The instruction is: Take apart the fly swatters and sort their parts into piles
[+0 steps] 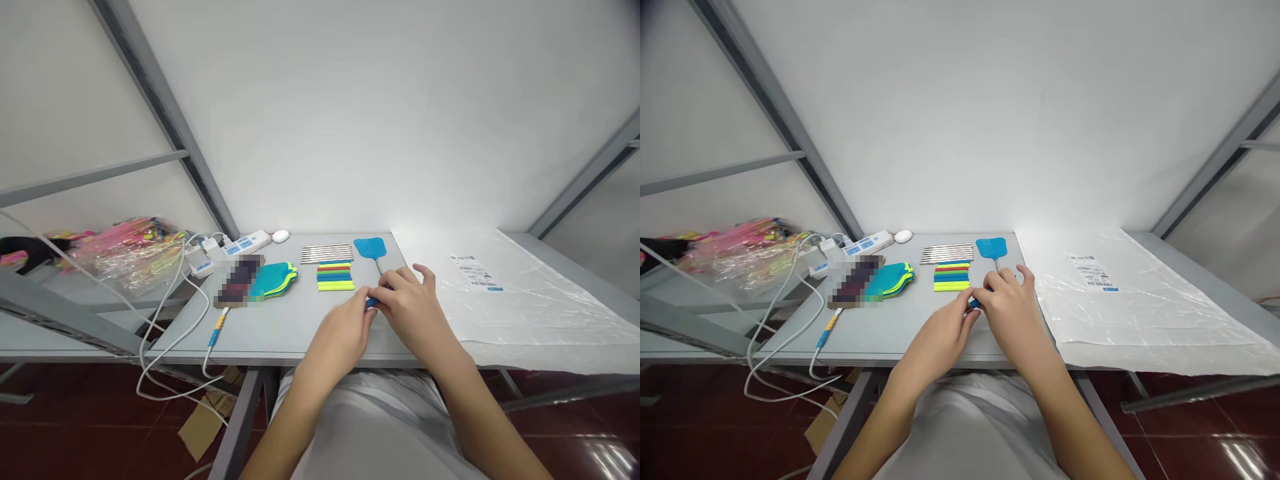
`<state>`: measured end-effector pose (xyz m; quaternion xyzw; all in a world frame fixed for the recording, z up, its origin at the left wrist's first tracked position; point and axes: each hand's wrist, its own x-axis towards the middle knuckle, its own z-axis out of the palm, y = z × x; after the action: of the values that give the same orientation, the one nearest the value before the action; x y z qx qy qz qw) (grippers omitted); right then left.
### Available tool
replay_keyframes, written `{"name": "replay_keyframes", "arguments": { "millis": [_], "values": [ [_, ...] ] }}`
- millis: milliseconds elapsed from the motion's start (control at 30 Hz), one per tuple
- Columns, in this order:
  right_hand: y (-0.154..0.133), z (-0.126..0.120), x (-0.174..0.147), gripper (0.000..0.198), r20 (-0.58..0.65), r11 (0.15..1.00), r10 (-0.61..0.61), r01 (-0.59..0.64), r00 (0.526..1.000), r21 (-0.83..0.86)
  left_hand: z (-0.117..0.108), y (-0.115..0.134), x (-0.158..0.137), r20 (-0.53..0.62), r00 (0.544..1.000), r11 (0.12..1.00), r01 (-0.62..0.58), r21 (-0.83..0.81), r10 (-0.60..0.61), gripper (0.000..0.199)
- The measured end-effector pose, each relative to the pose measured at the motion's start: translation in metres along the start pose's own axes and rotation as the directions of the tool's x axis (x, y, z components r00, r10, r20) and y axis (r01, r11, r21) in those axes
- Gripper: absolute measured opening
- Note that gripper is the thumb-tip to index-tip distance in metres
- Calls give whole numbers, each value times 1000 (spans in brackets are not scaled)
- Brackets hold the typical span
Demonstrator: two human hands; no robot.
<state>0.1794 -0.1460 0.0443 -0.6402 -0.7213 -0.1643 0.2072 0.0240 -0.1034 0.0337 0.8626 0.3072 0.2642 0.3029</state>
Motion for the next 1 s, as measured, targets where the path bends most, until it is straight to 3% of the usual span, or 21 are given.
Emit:
{"name": "replay_keyframes", "arguments": {
  "millis": [67, 133, 200, 233, 300, 333, 367, 400, 433, 600, 733, 867, 1000],
  "values": [
    [5, 0, 2, 24, -25, 996, -16, 18, 1000, 87, 6, -5, 3, 63, 990, 968, 136, -211, -125, 23],
    [8, 2, 4, 31, -61, 958, 34, -15, 998, 287, 10, -12, 5, 111, 974, 879, 228, -418, -200, 23],
    [9, 7, 6, 45, -112, 792, 219, -110, 969, 600, 15, -17, 7, 170, 956, 783, 293, -549, -239, 25],
    [9, 11, 8, 47, -90, 620, 351, -159, 932, 768, 18, -18, 8, 208, 947, 746, 322, -583, -246, 27],
    [6, 19, 11, 40, 146, 94, 533, -229, 834, 969, 25, -17, 9, 303, 922, 671, 384, -635, -241, 30],
    [3, 23, 13, 34, 298, -163, 525, -249, 797, 955, 29, -15, 9, 356, 905, 622, 420, -661, -233, 33],
    [1, 26, 15, 28, 417, -353, 475, -266, 775, 897, 32, -14, 10, 403, 888, 573, 453, -683, -222, 36],
    [-1, 28, 17, 23, 489, -468, 422, -278, 764, 839, 35, -12, 10, 442, 872, 525, 483, -701, -211, 39],
    [-3, 29, 19, 21, 519, -523, 394, -279, 759, 805, 37, -11, 10, 476, 857, 479, 508, -715, -199, 43],
    [-4, 34, 32, 32, 527, -568, 366, -265, 767, 779, 38, -14, 15, 553, 820, 305, 570, -763, -149, 52],
    [2, 51, 49, 36, 572, -593, 343, -300, 745, 747, 39, -22, 22, 540, 822, 245, 569, -785, -180, 53],
    [8, 68, 67, 34, 605, -595, 419, -298, 677, 746, 43, -26, 28, 492, 832, 279, 551, -787, -255, 46],
    [10, 67, 78, 28, 618, -585, 486, -295, 617, 755, 45, -25, 38, 347, 858, 400, 490, -775, -379, 31]
  ]
}}
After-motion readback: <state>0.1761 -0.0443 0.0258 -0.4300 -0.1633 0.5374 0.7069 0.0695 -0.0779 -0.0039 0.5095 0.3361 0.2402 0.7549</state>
